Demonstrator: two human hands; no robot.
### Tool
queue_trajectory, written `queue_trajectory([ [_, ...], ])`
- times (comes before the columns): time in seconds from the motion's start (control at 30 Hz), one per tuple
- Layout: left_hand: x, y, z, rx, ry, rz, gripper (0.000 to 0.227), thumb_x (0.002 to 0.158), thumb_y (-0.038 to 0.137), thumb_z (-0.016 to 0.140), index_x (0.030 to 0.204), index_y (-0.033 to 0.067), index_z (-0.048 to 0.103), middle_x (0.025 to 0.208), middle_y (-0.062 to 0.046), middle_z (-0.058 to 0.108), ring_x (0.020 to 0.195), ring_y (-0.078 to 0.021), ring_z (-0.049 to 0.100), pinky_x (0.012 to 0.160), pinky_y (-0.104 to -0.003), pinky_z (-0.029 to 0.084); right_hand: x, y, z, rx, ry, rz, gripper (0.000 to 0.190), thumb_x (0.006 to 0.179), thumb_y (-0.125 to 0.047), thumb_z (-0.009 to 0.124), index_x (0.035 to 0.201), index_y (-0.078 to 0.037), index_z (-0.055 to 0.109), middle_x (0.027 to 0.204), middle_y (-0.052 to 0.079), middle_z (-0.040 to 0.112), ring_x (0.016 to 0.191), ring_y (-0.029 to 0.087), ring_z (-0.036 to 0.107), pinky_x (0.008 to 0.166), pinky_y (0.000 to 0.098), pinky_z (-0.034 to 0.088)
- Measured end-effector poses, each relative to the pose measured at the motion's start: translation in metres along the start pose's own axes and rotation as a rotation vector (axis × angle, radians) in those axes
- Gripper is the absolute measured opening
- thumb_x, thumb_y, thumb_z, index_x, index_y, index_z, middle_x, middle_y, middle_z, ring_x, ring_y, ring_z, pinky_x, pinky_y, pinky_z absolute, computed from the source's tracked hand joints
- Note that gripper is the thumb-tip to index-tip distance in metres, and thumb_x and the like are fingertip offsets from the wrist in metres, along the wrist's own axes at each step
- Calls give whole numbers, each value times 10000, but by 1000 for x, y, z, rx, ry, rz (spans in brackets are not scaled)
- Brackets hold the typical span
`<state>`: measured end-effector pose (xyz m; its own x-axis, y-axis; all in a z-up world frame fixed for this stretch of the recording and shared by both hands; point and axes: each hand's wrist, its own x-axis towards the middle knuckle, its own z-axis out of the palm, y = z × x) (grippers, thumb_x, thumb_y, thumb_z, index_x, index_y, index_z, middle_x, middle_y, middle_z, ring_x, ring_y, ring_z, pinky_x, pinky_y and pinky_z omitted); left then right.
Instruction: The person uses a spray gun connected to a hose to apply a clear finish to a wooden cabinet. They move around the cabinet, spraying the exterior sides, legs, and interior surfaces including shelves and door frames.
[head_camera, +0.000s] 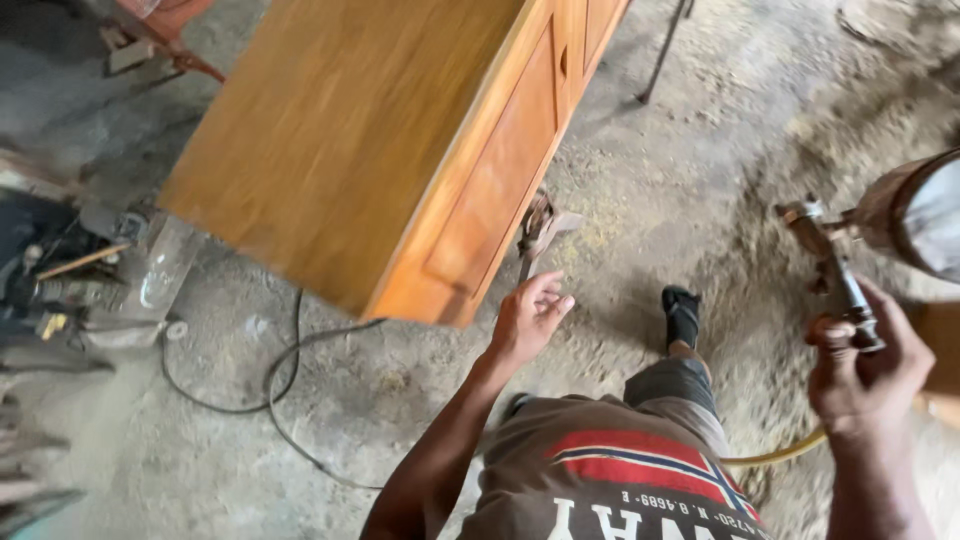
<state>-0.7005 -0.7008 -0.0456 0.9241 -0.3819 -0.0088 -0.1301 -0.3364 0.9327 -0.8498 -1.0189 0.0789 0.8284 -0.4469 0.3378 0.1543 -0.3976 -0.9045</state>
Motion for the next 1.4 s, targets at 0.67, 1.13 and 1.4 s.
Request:
queue_trajectory([
  [0.67, 170, 66, 195, 23, 383, -399, 406, 967, 262, 672, 1328, 85, 616, 1110, -106, 723, 840, -200, 701, 653, -315, 631, 320, 135, -27, -23, -566, -50, 778, 1006, -570, 510, 1464, 55, 581, 932, 52, 676, 733, 79, 629, 635, 240, 506],
  [1.13, 137, -114, 428, 858, 479, -429, 391, 912, 120, 582, 1262, -52, 608, 1304, -313, 573, 1229, -482, 552, 1026, -602, 447, 266, 448, 125, 8, -791, -98, 424, 1030, -221, 539, 1373, 23, 596, 958, 145, 656, 735, 158, 588, 619, 278, 491],
  [1.4, 174, -9, 559, 675, 696, -781, 454, 883, 152, 586, 1288, -52, 586, 1369, -297, 549, 1320, -490, 504, 1078, -617, 396, 278, 406, 6, -51, -1145, 160, 450, 954, -204, 581, 1343, 24, 594, 958, 135, 662, 781, 164, 623, 670, 303, 517],
])
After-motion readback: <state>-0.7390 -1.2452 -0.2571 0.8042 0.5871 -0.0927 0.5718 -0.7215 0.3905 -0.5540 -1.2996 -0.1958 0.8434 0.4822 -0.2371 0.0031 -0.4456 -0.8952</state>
